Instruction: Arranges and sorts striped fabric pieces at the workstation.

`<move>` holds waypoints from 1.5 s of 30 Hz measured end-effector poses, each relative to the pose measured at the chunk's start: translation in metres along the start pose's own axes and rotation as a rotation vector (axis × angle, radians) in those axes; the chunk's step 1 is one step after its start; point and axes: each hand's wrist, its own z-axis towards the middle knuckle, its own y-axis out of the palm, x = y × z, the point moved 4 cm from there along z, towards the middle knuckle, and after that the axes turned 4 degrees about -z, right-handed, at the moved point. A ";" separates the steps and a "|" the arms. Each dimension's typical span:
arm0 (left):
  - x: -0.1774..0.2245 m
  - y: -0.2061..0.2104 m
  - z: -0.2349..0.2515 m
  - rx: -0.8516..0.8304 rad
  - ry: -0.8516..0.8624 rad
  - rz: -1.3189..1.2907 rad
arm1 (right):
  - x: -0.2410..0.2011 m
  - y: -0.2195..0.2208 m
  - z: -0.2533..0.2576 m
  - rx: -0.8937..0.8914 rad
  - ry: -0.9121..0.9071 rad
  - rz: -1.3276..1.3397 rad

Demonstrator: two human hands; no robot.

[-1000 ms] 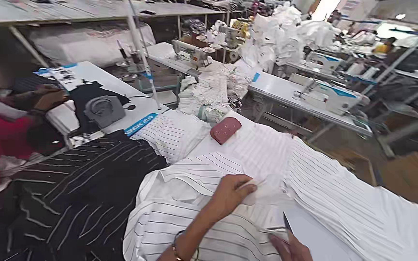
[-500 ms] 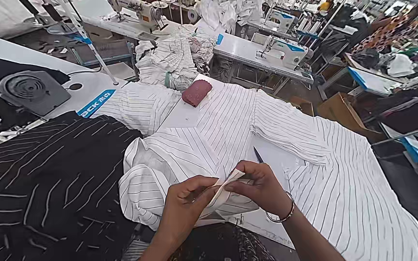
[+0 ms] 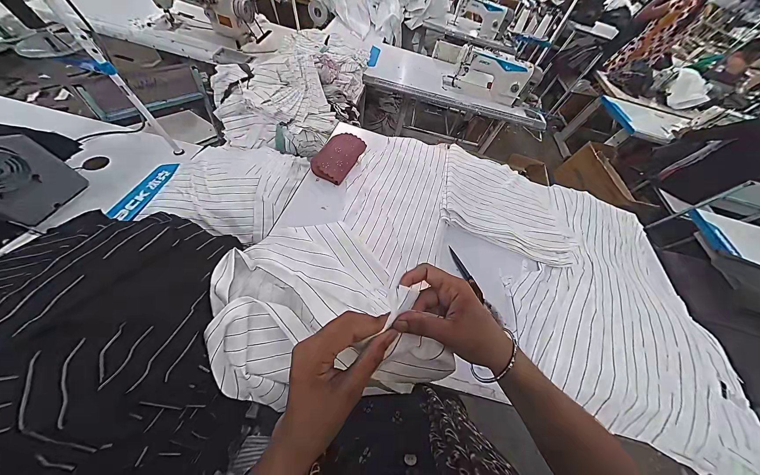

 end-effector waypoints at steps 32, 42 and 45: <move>-0.206 0.156 -0.089 -0.698 0.168 0.402 | 0.205 -0.120 -0.122 0.590 0.548 -0.740; -0.204 0.157 -0.087 -0.664 0.145 0.402 | 0.195 -0.121 -0.172 0.315 0.931 -0.397; -0.203 0.157 -0.088 -0.664 0.143 0.402 | 0.185 -0.066 -0.221 0.383 0.784 0.161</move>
